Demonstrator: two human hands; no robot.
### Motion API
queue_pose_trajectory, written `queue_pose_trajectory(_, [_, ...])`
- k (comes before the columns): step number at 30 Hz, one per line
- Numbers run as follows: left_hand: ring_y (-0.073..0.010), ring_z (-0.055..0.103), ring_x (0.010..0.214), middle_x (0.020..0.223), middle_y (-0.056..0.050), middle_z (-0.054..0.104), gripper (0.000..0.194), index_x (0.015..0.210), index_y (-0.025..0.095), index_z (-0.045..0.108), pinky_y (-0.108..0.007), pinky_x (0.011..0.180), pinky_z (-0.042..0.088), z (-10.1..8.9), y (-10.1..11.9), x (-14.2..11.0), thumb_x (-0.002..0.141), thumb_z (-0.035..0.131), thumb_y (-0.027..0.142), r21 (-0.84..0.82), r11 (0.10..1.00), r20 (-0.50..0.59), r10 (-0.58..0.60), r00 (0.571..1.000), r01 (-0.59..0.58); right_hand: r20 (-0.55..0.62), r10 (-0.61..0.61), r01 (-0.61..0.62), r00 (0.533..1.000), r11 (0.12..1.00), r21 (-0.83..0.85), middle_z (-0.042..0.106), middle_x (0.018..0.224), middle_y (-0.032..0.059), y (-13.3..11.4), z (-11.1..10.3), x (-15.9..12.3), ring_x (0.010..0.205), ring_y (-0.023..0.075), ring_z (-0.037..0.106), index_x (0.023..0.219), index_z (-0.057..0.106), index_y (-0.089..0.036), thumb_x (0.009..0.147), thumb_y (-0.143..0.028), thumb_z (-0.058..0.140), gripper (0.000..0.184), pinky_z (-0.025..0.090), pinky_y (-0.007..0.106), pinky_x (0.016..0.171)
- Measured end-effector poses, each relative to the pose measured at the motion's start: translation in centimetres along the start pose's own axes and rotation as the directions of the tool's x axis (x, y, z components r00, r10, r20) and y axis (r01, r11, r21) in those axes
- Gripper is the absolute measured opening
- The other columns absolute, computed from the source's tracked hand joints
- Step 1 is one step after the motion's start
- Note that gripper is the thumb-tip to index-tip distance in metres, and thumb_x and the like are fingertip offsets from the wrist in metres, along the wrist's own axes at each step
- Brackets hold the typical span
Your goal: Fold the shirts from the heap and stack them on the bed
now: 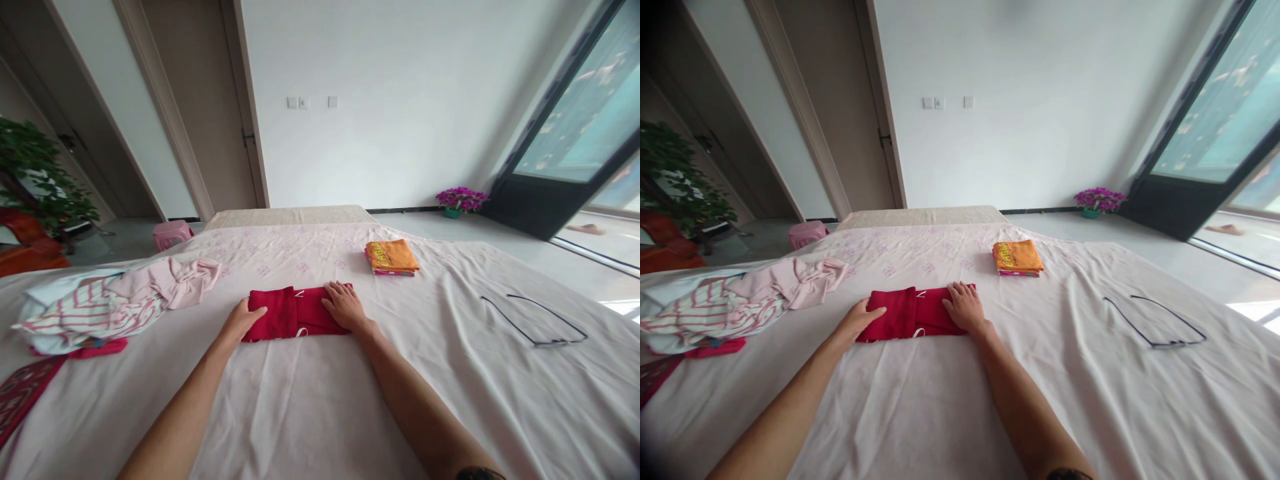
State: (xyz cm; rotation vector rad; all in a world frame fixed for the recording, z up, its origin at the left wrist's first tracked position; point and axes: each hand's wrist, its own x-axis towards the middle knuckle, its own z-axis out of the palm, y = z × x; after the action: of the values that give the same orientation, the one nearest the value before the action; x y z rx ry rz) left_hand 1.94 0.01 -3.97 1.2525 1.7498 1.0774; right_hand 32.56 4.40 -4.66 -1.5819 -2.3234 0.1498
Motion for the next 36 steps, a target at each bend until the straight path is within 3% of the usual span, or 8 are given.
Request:
queue_pose_trajectory(4, [-0.0253, 0.073, 0.091, 0.104, -0.013, 0.075, 0.044, 0.112, 0.013, 0.062, -0.036, 0.082, 0.058, -0.2, 1.1, -1.0, 0.073, 0.074, 0.030, -0.186, 0.982, 0.123, -0.001, 0.992, 0.024, 0.007, 0.012, -0.012, 1.000, 0.999, 0.035, 0.045, 0.152, 0.0085, 0.0, -0.4, -0.1, 0.144, 0.0247, 0.032, 0.144, 0.048, -0.022, 0.099, -0.044, 0.042, 0.051, 0.018, 0.045, 0.119])
queue_pose_trajectory(8, [-0.0246, 0.072, 0.096, 0.108, -0.011, 0.074, 0.057, 0.124, 0.016, 0.056, -0.037, 0.087, 0.057, -2.0, 1.0, -0.7, 0.072, 0.076, 0.029, -0.361, 0.931, 0.131, 0.002, 0.991, 0.046, 0.019, -0.035, 0.032, 0.999, 0.991, 0.127, 0.047, 0.150, 0.0093, 0.0, -0.9, -0.5, 0.142, 0.0221, 0.036, 0.144, 0.049, -0.021, 0.101, -0.042, 0.038, 0.049, 0.023, 0.040, 0.118])
queue_pose_trajectory(11, [-0.0273, 0.068, 0.104, 0.114, -0.012, 0.071, 0.057, 0.123, 0.016, 0.056, -0.039, 0.091, 0.053, -3.1, 0.3, -0.4, 0.070, 0.076, 0.025, -0.080, 0.997, -0.032, -0.020, 0.999, 0.018, 0.025, -0.105, 0.100, 0.994, 0.983, 0.155, 0.046, 0.151, 0.0101, -0.3, -0.9, -0.8, 0.144, 0.0229, 0.034, 0.145, 0.048, -0.019, 0.099, -0.042, 0.042, 0.052, 0.022, 0.040, 0.119])
queue_pose_trajectory(14, [-0.0301, 0.060, 0.117, 0.117, -0.013, 0.068, 0.044, 0.118, 0.017, 0.059, -0.042, 0.101, 0.045, -2.5, 0.6, -1.3, 0.077, 0.070, 0.030, 0.426, 0.901, -0.191, 0.182, 0.965, -0.085, 0.002, -0.108, 0.106, 0.994, 0.980, 0.166, 0.048, 0.149, 0.0098, -0.6, -0.7, -0.9, 0.142, 0.0224, 0.036, 0.142, 0.052, -0.018, 0.099, -0.039, 0.042, 0.048, 0.024, 0.039, 0.119])
queue_pose_trajectory(18, [-0.0250, 0.060, 0.110, 0.112, -0.010, 0.066, 0.032, 0.113, 0.021, 0.059, -0.036, 0.097, 0.046, 0.9, 2.9, -3.7, 0.091, 0.053, 0.043, 0.665, 0.695, -0.111, 0.454, 0.884, -0.273, -0.030, -0.079, 0.083, 0.996, 0.982, 0.173, 0.052, 0.146, 0.0077, -0.7, -0.5, -0.9, 0.139, 0.0206, 0.040, 0.139, 0.055, -0.020, 0.100, -0.036, 0.042, 0.045, 0.027, 0.037, 0.117])
queue_pose_trajectory(21, [-0.0244, 0.062, 0.104, 0.107, -0.011, 0.066, 0.036, 0.112, 0.019, 0.058, -0.034, 0.089, 0.049, 3.9, 4.4, -4.8, 0.089, 0.054, 0.047, 0.719, 0.624, -0.008, 0.447, 0.894, -0.306, -0.031, -0.072, 0.076, 0.997, 0.986, 0.146, 0.052, 0.146, 0.0068, -0.8, -0.5, -1.0, 0.140, 0.0204, 0.038, 0.139, 0.054, -0.021, 0.099, -0.035, 0.042, 0.044, 0.025, 0.038, 0.118])
queue_pose_trajectory(25, [-0.0258, 0.064, 0.100, 0.104, -0.013, 0.065, 0.028, 0.110, 0.016, 0.057, -0.034, 0.084, 0.049, 5.7, 4.8, -4.5, 0.085, 0.058, 0.029, 0.812, 0.529, 0.060, 0.347, 0.936, -0.248, -0.033, -0.084, 0.088, 0.996, 0.986, 0.144, 0.051, 0.146, 0.0067, -0.8, -0.5, -1.2, 0.140, 0.0200, 0.039, 0.140, 0.054, -0.022, 0.099, -0.034, 0.042, 0.044, 0.024, 0.038, 0.118])
queue_pose_trajectory(36, [-0.0260, 0.064, 0.108, 0.120, -0.013, 0.067, 0.033, 0.116, 0.017, 0.058, -0.035, 0.086, 0.049, 4.3, 4.8, -2.6, 0.085, 0.047, 0.016, 0.645, 0.729, -0.024, 0.320, 0.947, -0.229, -0.048, -0.088, 0.095, 0.995, 0.983, 0.160, 0.053, 0.144, 0.0073, -0.7, -0.4, -1.1, 0.138, 0.0199, 0.040, 0.139, 0.055, -0.020, 0.099, -0.034, 0.043, 0.044, 0.024, 0.037, 0.118])
